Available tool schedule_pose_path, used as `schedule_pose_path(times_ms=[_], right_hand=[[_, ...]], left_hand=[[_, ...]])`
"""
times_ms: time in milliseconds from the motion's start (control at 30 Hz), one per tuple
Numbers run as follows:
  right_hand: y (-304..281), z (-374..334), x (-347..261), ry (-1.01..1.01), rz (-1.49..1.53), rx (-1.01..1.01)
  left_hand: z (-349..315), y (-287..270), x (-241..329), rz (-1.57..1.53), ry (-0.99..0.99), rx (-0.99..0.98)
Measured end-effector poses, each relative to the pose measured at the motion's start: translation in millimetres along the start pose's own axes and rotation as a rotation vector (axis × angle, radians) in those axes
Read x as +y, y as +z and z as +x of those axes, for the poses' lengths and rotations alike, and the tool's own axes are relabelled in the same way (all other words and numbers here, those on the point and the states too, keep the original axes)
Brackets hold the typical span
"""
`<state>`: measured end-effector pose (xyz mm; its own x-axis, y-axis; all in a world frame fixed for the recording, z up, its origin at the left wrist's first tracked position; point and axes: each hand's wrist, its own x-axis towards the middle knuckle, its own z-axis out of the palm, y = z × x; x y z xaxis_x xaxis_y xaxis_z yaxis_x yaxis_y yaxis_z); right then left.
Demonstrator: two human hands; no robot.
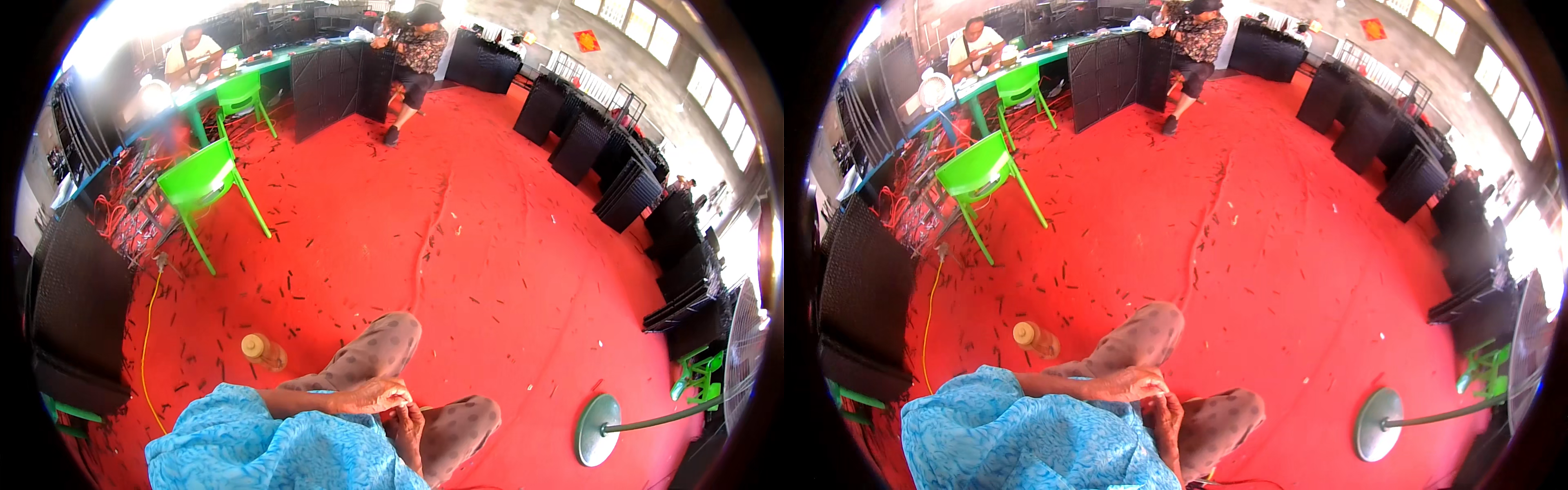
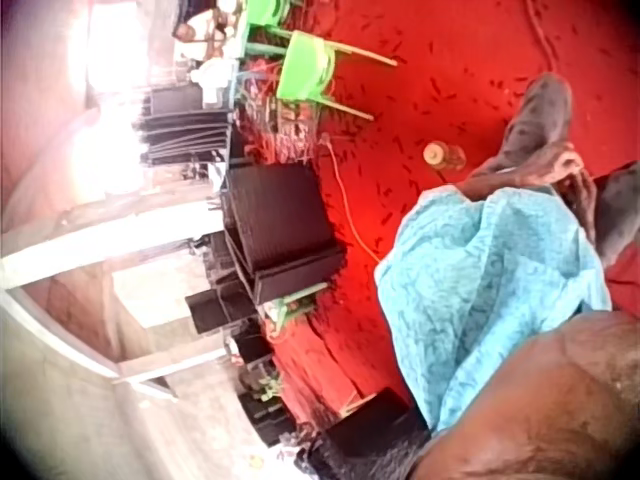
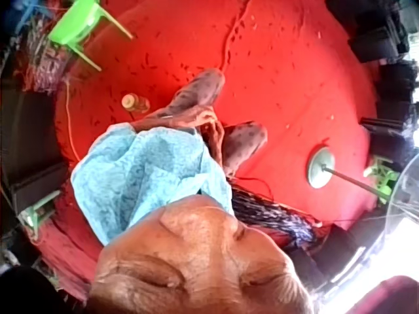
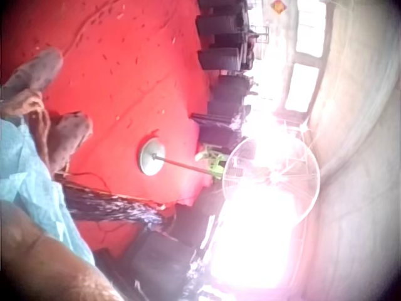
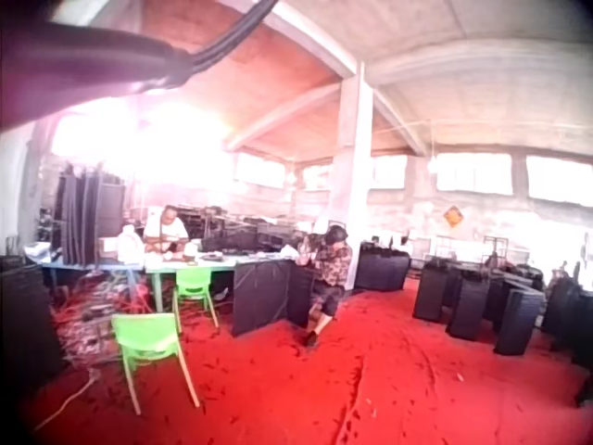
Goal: The person sorts small dark objects by hand, picking them up and moving them between their fingers while seated in a workshop.
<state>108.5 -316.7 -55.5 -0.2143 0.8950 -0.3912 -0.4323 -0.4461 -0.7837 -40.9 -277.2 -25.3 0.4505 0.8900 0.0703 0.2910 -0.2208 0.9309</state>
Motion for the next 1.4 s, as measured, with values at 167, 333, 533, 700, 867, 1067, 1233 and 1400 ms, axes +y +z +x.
schedule_pose_path(times_ms=[167,333,533,700,867,1067,1233,1400], right_hand=[[-15,2,13,-0.017,-0.011,-0.019],[-11,-4,5,0.028,-0.082,-0.010],[-38,7,33,-0.023,-0.136,-0.138],[-40,8,38,-0.034,-0.133,-0.149],[-29,-1,23,-0.037,-0.176,-0.137],[-42,4,33,0.122,-0.152,-0.183],[-41,4,32,0.173,0.128,-0.302],[-29,-7,14,0.176,0.213,-0.352]], left_hand=[[7,1,5,-0.123,-0.132,-0.079],[4,-17,17,-0.543,-0.579,-0.238],[-5,2,-5,-0.070,-0.166,-0.190],[-10,-1,5,-0.054,-0.191,-0.247],[-13,4,-8,0.089,-0.118,-0.226],[-10,12,-15,0.125,-0.089,-0.062],[-10,10,-10,-0.072,-0.247,-0.023],[-6,5,-1,-0.079,-0.304,-0.030]])
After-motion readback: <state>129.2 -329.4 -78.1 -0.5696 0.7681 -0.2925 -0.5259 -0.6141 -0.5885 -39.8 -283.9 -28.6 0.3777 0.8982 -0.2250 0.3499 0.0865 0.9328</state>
